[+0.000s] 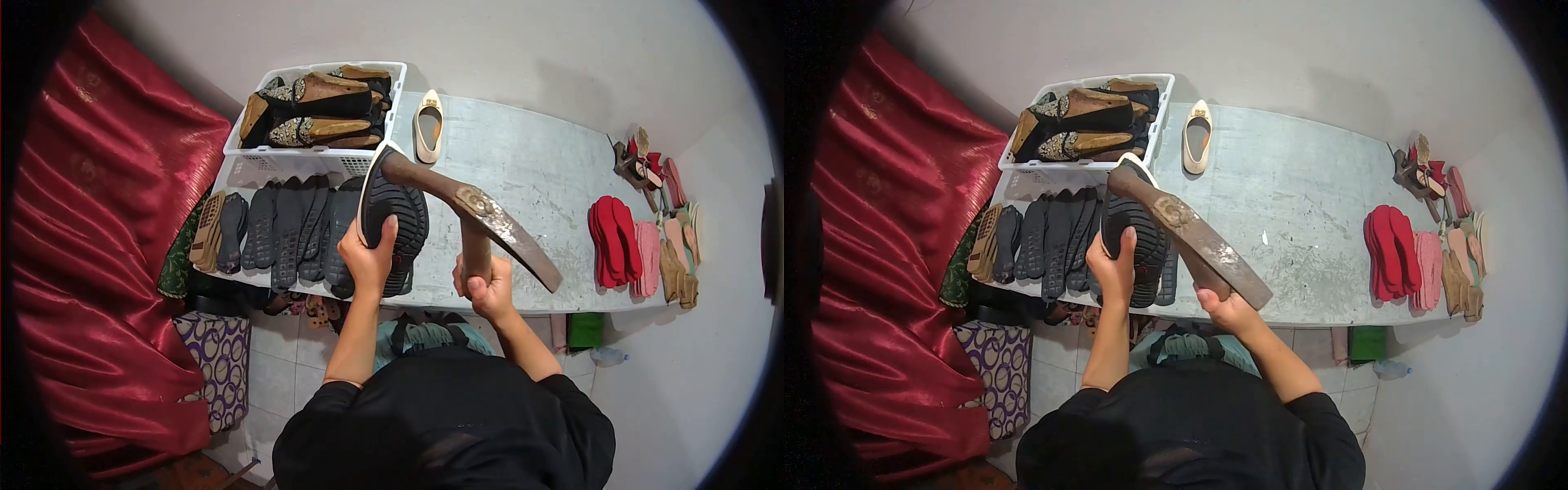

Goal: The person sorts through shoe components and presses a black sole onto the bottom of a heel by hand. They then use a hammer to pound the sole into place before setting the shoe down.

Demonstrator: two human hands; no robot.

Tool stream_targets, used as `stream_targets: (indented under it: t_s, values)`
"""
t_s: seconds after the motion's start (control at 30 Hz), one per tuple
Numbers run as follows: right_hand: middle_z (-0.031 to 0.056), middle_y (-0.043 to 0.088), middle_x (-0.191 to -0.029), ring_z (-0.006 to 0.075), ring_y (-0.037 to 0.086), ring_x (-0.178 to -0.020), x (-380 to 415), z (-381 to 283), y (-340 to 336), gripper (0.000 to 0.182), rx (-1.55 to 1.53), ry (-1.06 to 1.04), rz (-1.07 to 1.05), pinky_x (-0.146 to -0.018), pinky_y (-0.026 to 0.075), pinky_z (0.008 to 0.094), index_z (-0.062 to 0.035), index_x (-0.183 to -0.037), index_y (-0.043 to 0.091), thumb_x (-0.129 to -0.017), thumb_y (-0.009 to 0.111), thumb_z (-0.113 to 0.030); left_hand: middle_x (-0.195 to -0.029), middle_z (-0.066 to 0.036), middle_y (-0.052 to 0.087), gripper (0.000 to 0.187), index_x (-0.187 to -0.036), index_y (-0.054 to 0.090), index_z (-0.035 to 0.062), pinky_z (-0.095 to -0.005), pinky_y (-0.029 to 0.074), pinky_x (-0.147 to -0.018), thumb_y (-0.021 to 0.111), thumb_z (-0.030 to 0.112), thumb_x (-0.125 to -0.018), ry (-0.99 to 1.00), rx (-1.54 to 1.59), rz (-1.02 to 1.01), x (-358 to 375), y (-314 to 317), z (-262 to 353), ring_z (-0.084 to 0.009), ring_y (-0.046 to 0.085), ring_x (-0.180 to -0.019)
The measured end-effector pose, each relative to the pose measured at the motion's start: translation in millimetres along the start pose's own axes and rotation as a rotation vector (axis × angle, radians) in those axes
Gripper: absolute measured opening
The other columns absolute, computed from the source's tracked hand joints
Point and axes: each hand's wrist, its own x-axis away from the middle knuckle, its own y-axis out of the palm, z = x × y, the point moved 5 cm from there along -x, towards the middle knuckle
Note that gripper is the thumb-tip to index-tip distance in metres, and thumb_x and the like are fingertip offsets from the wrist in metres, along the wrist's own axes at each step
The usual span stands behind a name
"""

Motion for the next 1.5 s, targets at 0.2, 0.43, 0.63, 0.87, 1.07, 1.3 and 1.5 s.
stream_targets:
  t_s: [0.2,0.43,0.63,0.87,1.07,1.3,1.5]
  values:
    - [0.0028,0.049,-0.052,0.0087,0.046,-0.044,-1,-1,17,0.051,0.008,0.032,-0.01,-0.04,0.037,0.0229,0.0018,-0.078,0.055,-0.078,0.06,-0.049,-0.071,-0.008,0.064,0.03,-0.086,0.061,-0.0049,-0.0256,0.045,-0.061,0.068,0.022,-0.075,-0.012,-0.004,-0.021,-4,-11,-5,-0.011,0.056,-0.063]
    - [0.0056,0.056,-0.064,0.0102,0.051,-0.057,8,7,22,0.04,0.043,0.116,-0.01,-0.053,0.042,0.0253,0.0024,-0.086,0.059,-0.074,0.068,-0.035,-0.071,-0.008,0.063,0.028,-0.086,0.062,-0.0044,-0.025,0.045,-0.062,0.068,0.02,-0.075,0.017,-0.013,-0.027,-9,-20,-7,-0.0096,0.056,-0.064]
    - [0.0041,0.051,-0.059,0.0098,0.046,-0.048,3,-4,30,0.063,0.212,0.128,0.037,-0.043,0.037,0.0231,0.0009,-0.08,0.054,-0.07,0.061,-0.061,-0.073,-0.008,0.064,0.029,-0.088,0.062,-0.0044,-0.0253,0.046,-0.063,0.068,0.02,-0.074,-0.004,0.076,-0.06,-9,-24,-7,-0.01,0.057,-0.067]
    - [0.0071,0.057,-0.061,0.0121,0.054,-0.053,11,-5,36,0.037,0.271,-0.075,0.066,-0.05,0.042,0.0243,0.0016,-0.082,0.06,-0.073,0.067,-0.033,-0.075,-0.008,0.064,0.03,-0.088,0.061,-0.0051,-0.0252,0.046,-0.063,0.069,0.02,-0.074,-0.003,0.154,-0.041,-8,-25,-3,-0.0109,0.058,-0.067]
    - [0.0076,0.056,-0.059,0.0088,0.053,-0.053,17,-5,40,0.029,0.231,-0.046,-0.012,-0.051,0.043,0.0232,0.0008,-0.079,0.06,-0.073,0.067,-0.027,-0.074,-0.008,0.064,0.026,-0.088,0.062,-0.005,-0.0249,0.046,-0.063,0.068,0.016,-0.074,0.096,0.036,-0.051,-14,-24,-4,-0.0101,0.058,-0.067]
    - [0.0037,0.048,-0.051,0.0079,0.045,-0.047,22,18,41,0.039,0.005,0.071,0.093,-0.045,0.037,0.0243,-0.0005,-0.076,0.059,-0.073,0.066,-0.039,-0.075,-0.008,0.064,0.029,-0.092,0.061,-0.0049,-0.0257,0.046,-0.064,0.067,0.019,-0.077,0.029,0.065,-0.061,-16,-18,-24,-0.0103,0.058,-0.068]
    - [0.0044,0.049,-0.052,0.0093,0.048,-0.05,23,14,33,0.044,0.201,0.103,0.1,-0.047,0.038,0.0255,0.0022,-0.08,0.06,-0.076,0.062,-0.042,-0.077,-0.01,0.064,0.035,-0.091,0.06,-0.0066,-0.0281,0.046,-0.067,0.065,0.026,-0.079,-0.029,0.048,-0.061,-13,-16,-33,-0.0135,0.059,-0.071]
